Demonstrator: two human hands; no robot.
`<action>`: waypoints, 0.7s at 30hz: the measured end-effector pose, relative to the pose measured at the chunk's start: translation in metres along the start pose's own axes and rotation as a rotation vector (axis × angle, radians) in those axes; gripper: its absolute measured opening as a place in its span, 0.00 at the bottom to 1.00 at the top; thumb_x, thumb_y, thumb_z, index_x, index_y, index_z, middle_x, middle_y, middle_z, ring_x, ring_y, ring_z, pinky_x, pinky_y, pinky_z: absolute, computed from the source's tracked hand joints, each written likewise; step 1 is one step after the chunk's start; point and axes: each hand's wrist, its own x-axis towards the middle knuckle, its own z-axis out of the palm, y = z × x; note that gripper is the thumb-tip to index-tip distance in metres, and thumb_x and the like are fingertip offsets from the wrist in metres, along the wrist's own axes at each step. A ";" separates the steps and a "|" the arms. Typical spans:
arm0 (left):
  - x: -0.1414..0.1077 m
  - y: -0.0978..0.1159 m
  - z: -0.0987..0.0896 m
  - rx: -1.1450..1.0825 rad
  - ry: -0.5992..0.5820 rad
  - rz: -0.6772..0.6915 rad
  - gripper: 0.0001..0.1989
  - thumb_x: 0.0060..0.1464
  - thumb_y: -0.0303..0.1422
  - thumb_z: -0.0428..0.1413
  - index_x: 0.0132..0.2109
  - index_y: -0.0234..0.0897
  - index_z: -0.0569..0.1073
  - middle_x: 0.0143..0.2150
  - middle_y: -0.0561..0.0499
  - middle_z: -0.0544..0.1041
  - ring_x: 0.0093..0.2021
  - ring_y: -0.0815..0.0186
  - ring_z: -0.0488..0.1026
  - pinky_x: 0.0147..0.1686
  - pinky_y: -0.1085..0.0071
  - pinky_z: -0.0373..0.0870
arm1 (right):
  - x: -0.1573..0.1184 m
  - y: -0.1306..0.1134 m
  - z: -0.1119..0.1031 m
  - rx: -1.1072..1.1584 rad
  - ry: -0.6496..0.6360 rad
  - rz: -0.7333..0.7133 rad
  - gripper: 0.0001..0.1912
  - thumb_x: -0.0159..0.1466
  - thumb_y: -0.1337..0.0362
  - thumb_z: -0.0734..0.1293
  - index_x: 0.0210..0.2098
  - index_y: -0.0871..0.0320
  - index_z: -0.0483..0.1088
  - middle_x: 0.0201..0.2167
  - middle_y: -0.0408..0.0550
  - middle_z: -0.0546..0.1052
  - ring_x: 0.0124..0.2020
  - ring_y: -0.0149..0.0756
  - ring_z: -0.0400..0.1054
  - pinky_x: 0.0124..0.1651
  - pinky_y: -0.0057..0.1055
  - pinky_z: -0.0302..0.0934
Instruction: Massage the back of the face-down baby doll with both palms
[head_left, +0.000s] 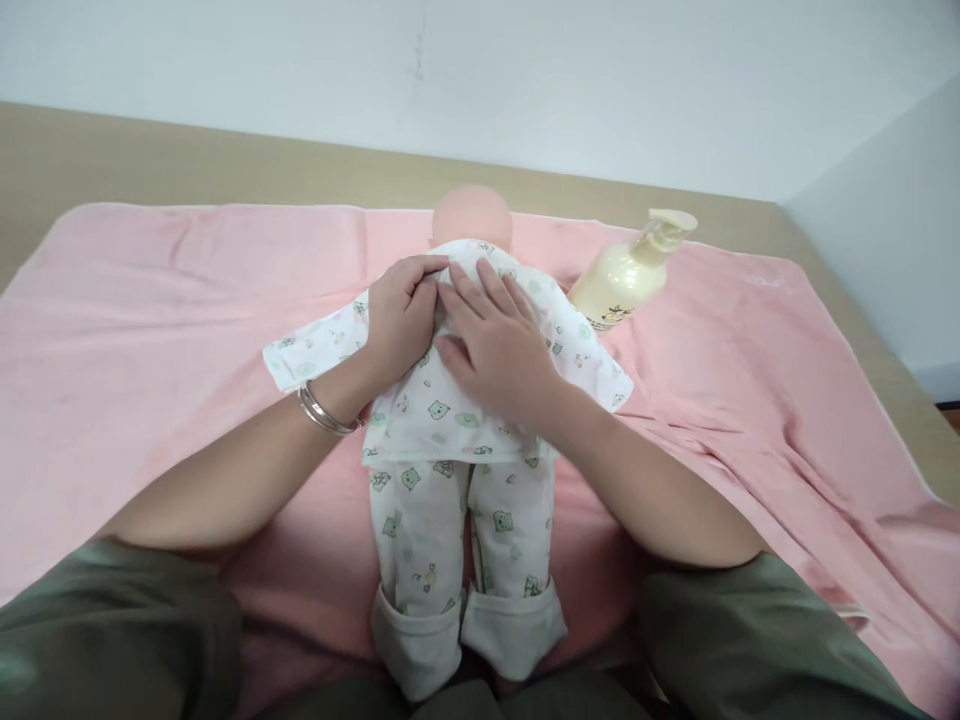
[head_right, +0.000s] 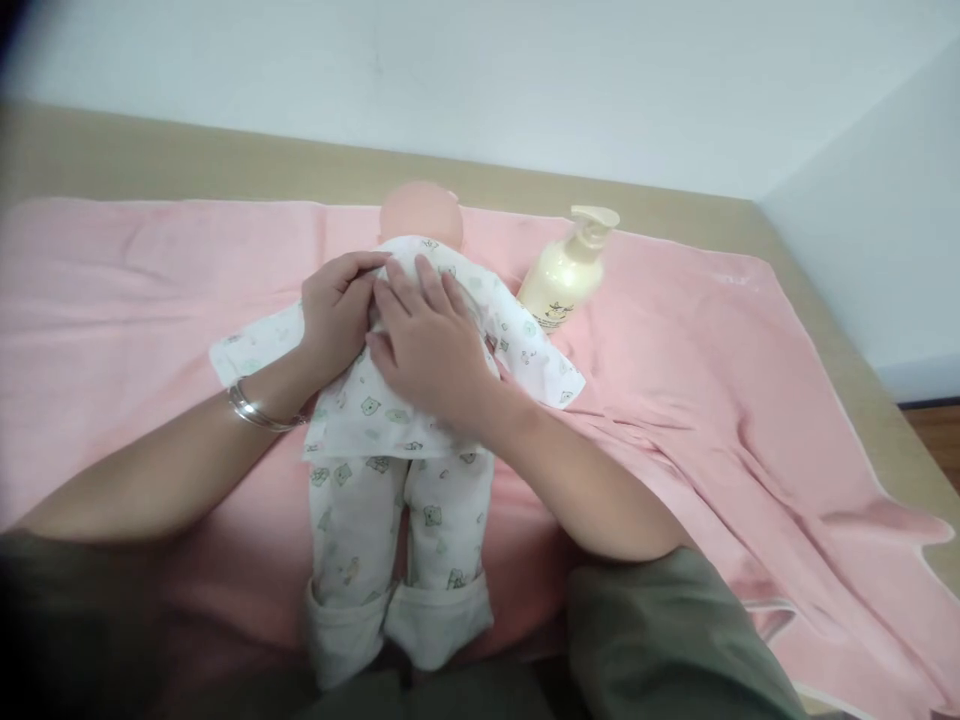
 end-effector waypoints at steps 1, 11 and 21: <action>0.000 -0.001 0.000 0.006 -0.004 0.016 0.18 0.59 0.25 0.49 0.47 0.40 0.82 0.50 0.51 0.86 0.52 0.62 0.80 0.59 0.65 0.77 | 0.006 0.009 -0.002 0.032 -0.034 0.019 0.32 0.75 0.60 0.58 0.76 0.63 0.56 0.80 0.52 0.53 0.82 0.54 0.41 0.83 0.58 0.37; -0.001 -0.005 0.002 -0.024 0.025 0.045 0.17 0.59 0.26 0.49 0.46 0.39 0.82 0.50 0.51 0.86 0.54 0.62 0.81 0.60 0.65 0.77 | -0.026 -0.031 0.015 -0.113 0.073 0.002 0.35 0.74 0.62 0.58 0.76 0.73 0.54 0.79 0.66 0.51 0.81 0.65 0.40 0.81 0.63 0.38; 0.000 -0.004 0.001 -0.045 0.047 0.025 0.18 0.57 0.24 0.50 0.45 0.39 0.83 0.48 0.51 0.86 0.51 0.62 0.82 0.57 0.65 0.79 | -0.001 0.001 0.004 0.012 -0.002 0.007 0.33 0.76 0.60 0.55 0.76 0.66 0.56 0.79 0.54 0.54 0.82 0.50 0.42 0.84 0.57 0.34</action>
